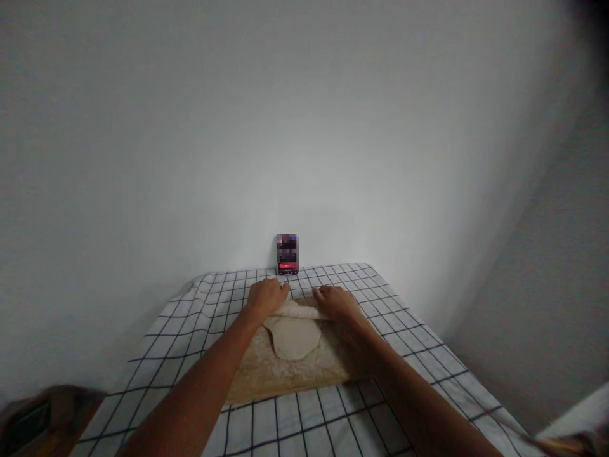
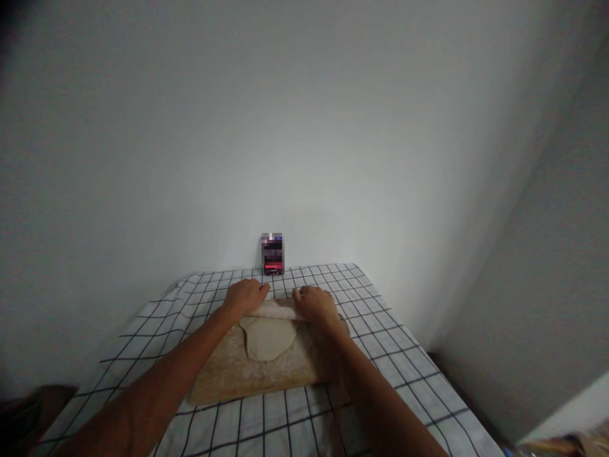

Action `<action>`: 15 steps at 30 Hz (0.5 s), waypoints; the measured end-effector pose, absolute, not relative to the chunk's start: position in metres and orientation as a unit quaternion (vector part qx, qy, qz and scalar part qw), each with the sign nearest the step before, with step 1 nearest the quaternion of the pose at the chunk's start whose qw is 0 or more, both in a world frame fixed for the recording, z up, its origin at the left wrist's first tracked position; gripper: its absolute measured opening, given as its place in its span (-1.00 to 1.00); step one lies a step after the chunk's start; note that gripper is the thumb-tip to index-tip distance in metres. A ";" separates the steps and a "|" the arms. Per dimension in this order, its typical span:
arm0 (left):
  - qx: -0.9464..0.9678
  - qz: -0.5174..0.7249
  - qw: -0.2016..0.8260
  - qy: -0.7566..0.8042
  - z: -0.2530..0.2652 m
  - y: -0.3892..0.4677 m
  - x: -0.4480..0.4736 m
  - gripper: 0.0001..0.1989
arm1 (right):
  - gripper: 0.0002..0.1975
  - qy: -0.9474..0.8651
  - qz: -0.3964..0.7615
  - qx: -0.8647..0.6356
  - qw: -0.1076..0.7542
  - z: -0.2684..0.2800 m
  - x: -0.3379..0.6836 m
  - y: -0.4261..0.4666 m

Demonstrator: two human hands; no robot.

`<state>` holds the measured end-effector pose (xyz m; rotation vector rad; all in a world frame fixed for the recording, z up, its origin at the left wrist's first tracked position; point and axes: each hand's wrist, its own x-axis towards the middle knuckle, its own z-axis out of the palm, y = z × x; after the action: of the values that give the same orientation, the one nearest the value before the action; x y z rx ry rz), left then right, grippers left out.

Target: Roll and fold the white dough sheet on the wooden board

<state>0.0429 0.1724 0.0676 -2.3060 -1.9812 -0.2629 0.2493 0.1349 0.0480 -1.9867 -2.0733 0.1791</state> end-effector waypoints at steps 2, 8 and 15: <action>-0.760 -0.082 0.042 -0.643 0.069 0.180 0.045 -0.42 | -0.46 -0.708 0.073 -0.690 0.128 0.049 0.251 0.142; -0.772 -0.087 -0.003 -0.630 0.072 0.190 0.045 -0.44 | -0.50 -0.704 0.081 -0.696 0.114 0.054 0.251 0.153; -0.796 -0.058 0.020 -0.602 0.062 0.184 0.038 -0.47 | -0.45 -0.707 0.071 -0.696 0.103 0.054 0.248 0.139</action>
<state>0.0380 0.1839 0.0622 -2.4685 -1.8678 -0.1803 0.2484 0.1395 0.0543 -2.0540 -2.0851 0.2081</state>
